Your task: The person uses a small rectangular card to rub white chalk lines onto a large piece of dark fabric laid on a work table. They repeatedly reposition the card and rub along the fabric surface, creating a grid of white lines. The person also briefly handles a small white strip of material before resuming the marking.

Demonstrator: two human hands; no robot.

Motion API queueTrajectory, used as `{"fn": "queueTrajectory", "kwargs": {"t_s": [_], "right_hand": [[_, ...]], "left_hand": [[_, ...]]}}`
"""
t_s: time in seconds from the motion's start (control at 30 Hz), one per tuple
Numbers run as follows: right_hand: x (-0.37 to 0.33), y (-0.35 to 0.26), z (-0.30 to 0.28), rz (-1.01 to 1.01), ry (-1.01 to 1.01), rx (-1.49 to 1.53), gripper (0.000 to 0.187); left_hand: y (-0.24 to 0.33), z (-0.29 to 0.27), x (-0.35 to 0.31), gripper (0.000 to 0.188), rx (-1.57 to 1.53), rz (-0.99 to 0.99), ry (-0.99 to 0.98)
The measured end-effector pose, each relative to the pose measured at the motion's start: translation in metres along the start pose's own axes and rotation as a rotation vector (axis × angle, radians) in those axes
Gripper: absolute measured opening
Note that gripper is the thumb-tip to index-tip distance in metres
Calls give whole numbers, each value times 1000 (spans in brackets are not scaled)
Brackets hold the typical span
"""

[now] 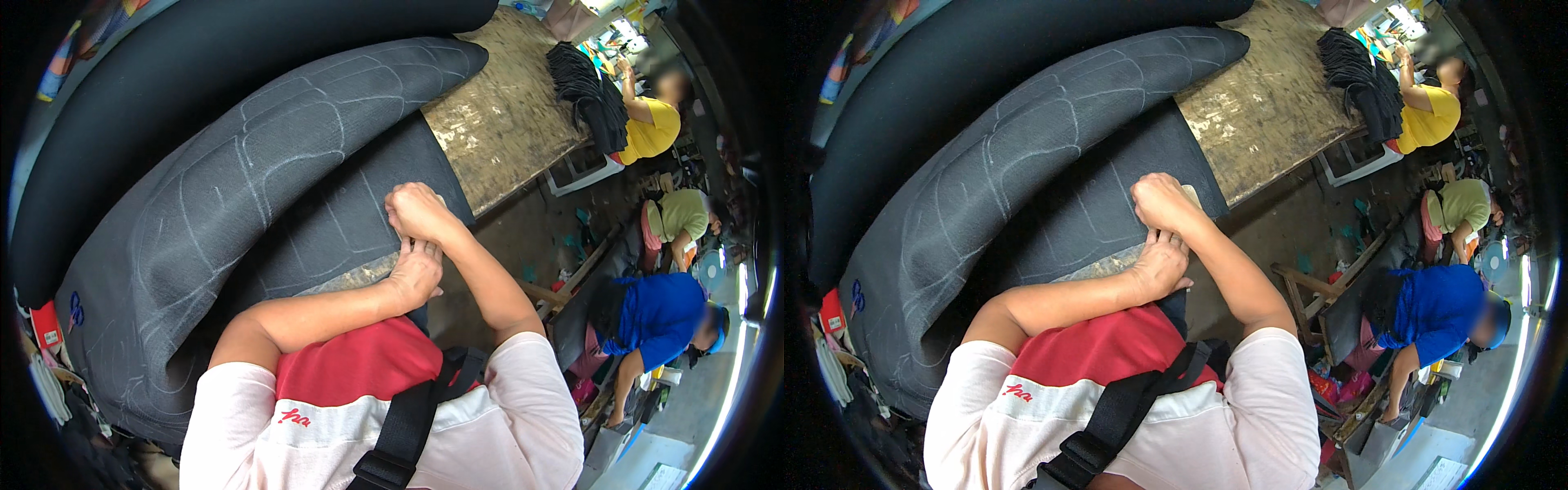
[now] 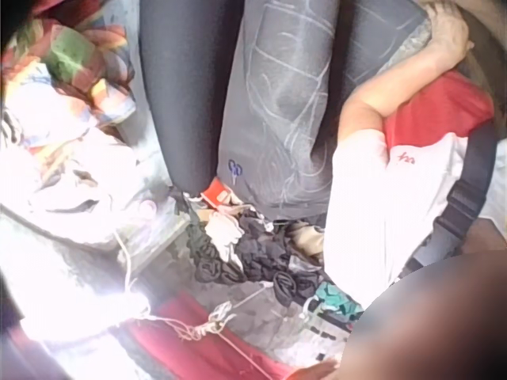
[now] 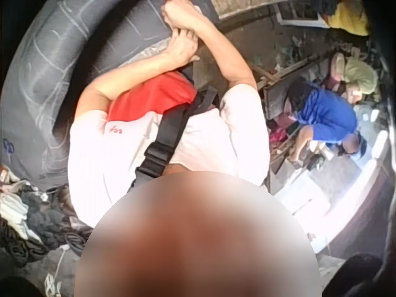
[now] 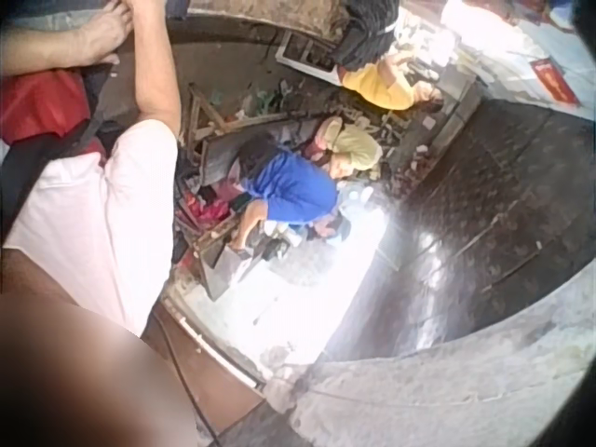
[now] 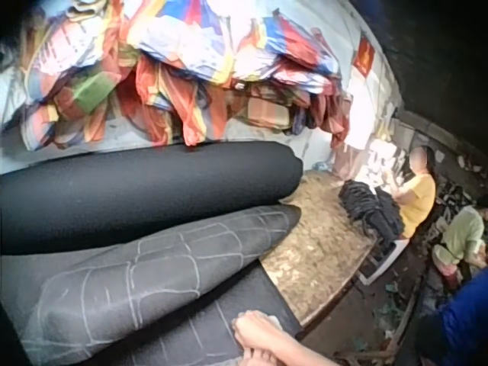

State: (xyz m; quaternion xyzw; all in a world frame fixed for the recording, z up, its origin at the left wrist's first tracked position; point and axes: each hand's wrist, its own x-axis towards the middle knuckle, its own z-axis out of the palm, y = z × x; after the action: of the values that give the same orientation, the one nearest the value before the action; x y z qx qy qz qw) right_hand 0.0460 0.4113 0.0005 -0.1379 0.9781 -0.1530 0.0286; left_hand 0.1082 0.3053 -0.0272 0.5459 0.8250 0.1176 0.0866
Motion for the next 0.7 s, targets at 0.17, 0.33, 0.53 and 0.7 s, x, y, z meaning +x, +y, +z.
{"fn": "queueTrajectory", "kwargs": {"t_s": [0.17,0.33,0.53,0.7], "right_hand": [[-14,0,-7,-48,-261,98,9],[-6,-1,5,-78,-219,-25,9],[11,0,4,106,-90,-39,9],[16,6,-6,361,-170,13,11]], "left_hand": [[6,5,-2,87,126,4,-155],[9,3,-1,86,120,3,-200],[-1,-12,3,81,76,14,-129],[-5,-20,12,88,2,-36,-159]]}}
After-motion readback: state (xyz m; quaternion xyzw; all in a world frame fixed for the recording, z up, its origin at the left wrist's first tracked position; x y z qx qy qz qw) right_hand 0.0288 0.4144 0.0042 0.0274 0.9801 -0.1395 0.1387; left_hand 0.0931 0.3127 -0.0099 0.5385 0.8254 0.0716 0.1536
